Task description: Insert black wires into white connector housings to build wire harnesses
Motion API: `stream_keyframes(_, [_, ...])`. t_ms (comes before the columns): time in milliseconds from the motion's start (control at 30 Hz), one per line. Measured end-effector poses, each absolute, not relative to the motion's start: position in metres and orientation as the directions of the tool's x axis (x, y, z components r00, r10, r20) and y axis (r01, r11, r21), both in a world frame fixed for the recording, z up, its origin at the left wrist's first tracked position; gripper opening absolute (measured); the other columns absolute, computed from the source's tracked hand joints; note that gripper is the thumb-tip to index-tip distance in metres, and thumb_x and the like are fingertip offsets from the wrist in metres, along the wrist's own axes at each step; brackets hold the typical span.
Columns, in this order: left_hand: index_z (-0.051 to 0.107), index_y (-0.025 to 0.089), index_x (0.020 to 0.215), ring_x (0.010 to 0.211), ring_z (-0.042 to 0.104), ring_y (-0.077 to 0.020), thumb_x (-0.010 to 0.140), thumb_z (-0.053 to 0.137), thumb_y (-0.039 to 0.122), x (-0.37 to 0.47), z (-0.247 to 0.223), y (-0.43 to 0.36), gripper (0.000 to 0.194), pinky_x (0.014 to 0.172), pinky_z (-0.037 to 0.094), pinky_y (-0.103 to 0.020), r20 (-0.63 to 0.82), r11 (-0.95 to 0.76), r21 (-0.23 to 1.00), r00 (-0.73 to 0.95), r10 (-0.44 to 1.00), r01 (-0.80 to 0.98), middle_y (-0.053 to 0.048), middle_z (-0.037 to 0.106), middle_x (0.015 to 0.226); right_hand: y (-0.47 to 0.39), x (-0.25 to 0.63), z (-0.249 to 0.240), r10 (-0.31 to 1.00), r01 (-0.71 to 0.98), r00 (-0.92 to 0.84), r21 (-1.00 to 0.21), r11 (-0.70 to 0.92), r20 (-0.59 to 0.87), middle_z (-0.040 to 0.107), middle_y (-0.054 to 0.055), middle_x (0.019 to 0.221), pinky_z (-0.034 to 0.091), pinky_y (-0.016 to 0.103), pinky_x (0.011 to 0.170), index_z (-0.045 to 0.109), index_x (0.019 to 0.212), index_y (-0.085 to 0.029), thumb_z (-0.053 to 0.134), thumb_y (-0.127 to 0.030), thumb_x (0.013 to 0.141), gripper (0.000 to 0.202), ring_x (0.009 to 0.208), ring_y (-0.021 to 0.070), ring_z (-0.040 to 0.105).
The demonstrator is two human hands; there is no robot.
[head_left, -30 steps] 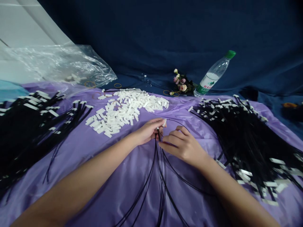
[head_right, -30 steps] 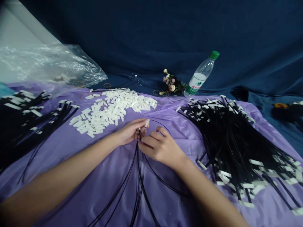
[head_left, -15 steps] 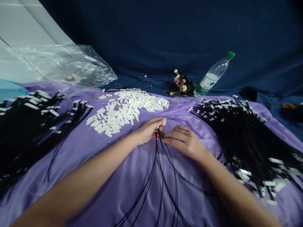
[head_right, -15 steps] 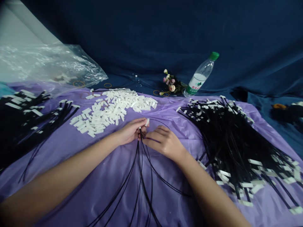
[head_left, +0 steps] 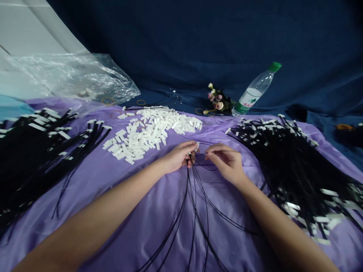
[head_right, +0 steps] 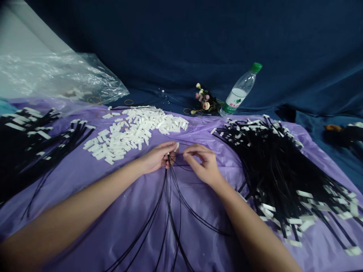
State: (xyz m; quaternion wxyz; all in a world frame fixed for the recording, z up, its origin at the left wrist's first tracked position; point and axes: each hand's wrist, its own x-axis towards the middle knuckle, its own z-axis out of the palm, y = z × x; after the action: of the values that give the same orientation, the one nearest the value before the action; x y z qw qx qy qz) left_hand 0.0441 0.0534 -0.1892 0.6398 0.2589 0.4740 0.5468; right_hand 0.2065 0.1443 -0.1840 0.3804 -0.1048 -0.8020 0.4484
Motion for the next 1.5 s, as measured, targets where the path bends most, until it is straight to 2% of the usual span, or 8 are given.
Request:
stream_keyframes(167, [0.052, 0.017, 0.082, 0.048, 0.044, -0.0062, 0.084, 0.058, 0.045, 0.043, -0.189, 0.054, 0.028, 0.043, 0.031, -0.020, -0.304, 0.254, 0.861, -0.045, 0.952, -0.441, 0.004, 0.042, 0.063, 0.171, 0.207, -0.185, 0.886, -0.376, -0.410, -0.925, 0.052, 0.216, 0.063, 0.002, 0.083, 0.056, 0.029, 0.067, 0.061, 0.082, -0.019, 0.067, -0.037, 0.081, 0.018, 0.066, 0.0118, 0.063])
stream_keyframes(267, [0.053, 0.017, 0.082, 0.047, 0.042, -0.0058, 0.085, 0.058, 0.043, 0.044, -0.189, 0.053, 0.027, 0.042, 0.031, -0.020, -0.291, 0.246, 0.864, -0.036, 0.956, -0.439, 0.004, 0.041, 0.063, 0.194, 0.219, -0.177, 0.939, -0.495, -0.304, -0.869, -0.013, 0.159, 0.059, -0.003, 0.076, 0.055, 0.025, 0.075, 0.061, 0.089, -0.022, 0.064, -0.045, 0.083, 0.024, 0.070, 0.0081, 0.061])
stream_keyframes(400, [0.056, 0.017, 0.085, 0.048, 0.044, -0.0067, 0.085, 0.058, 0.044, 0.044, -0.188, 0.052, 0.027, 0.043, 0.031, -0.021, -0.291, 0.245, 0.878, -0.050, 0.955, -0.412, 0.003, 0.041, 0.063, 0.200, 0.234, -0.162, 0.974, -0.602, -0.213, -0.796, -0.064, 0.082, 0.048, -0.009, 0.062, 0.046, 0.014, 0.052, 0.062, 0.094, -0.024, 0.073, -0.044, 0.075, 0.029, 0.047, 0.0013, 0.044])
stream_keyframes(600, [0.059, 0.018, 0.090, 0.048, 0.045, -0.0074, 0.083, 0.059, 0.046, 0.044, -0.186, 0.052, 0.029, 0.044, 0.032, -0.021, -0.281, 0.240, 0.894, -0.056, 0.958, -0.378, 0.004, 0.043, 0.060, 0.156, 0.230, -0.158, 0.864, -0.204, -0.343, -0.927, 0.315, 0.369, 0.049, -0.006, 0.051, 0.029, 0.018, 0.039, 0.066, 0.081, -0.020, 0.071, -0.029, 0.078, 0.010, 0.039, 0.0046, 0.036])
stream_keyframes(700, [0.060, 0.019, 0.090, 0.047, 0.045, -0.0070, 0.082, 0.061, 0.048, 0.044, -0.187, 0.052, 0.030, 0.044, 0.031, -0.020, -0.285, 0.245, 0.892, -0.053, 0.957, -0.380, 0.004, 0.043, 0.060, 0.141, 0.226, -0.163, 0.670, 0.095, -0.481, -0.726, 0.681, 0.565, 0.057, -0.002, 0.056, 0.034, 0.021, 0.044, 0.070, 0.075, -0.018, 0.072, -0.023, 0.076, 0.006, 0.047, 0.0072, 0.047])
stream_keyframes(800, [0.060, 0.019, 0.089, 0.046, 0.044, -0.0066, 0.081, 0.062, 0.046, 0.044, -0.189, 0.053, 0.029, 0.044, 0.032, -0.020, -0.282, 0.244, 0.895, -0.049, 0.958, -0.373, 0.005, 0.043, 0.059, 0.136, 0.224, -0.168, 0.543, 0.192, -0.556, -0.538, 0.821, 0.630, 0.055, -0.003, 0.053, 0.036, 0.021, 0.048, 0.069, 0.076, -0.016, 0.067, -0.020, 0.079, 0.005, 0.047, 0.0072, 0.047])
stream_keyframes(1267, [0.057, 0.019, 0.086, 0.044, 0.043, -0.0067, 0.077, 0.067, 0.042, 0.047, -0.187, 0.053, 0.027, 0.040, 0.033, -0.019, -0.288, 0.251, 0.896, -0.048, 0.956, -0.367, 0.005, 0.045, 0.057, 0.136, 0.218, -0.172, 0.610, 0.274, -0.579, -0.575, 0.771, 0.541, 0.047, -0.005, 0.049, 0.032, 0.022, 0.048, 0.070, 0.078, -0.016, 0.064, -0.025, 0.082, 0.012, 0.044, 0.0068, 0.040])
stream_keyframes(1500, [0.057, 0.019, 0.085, 0.043, 0.044, -0.0076, 0.078, 0.064, 0.045, 0.050, -0.188, 0.052, 0.029, 0.039, 0.034, -0.019, -0.248, 0.215, 0.933, -0.084, 0.965, -0.289, 0.004, 0.045, 0.055, 0.138, 0.219, -0.171, 0.752, 0.270, -0.593, -0.808, 0.523, 0.289, 0.041, -0.004, 0.049, 0.023, 0.021, 0.044, 0.069, 0.076, -0.014, 0.063, -0.036, 0.082, 0.024, 0.046, 0.0067, 0.031])
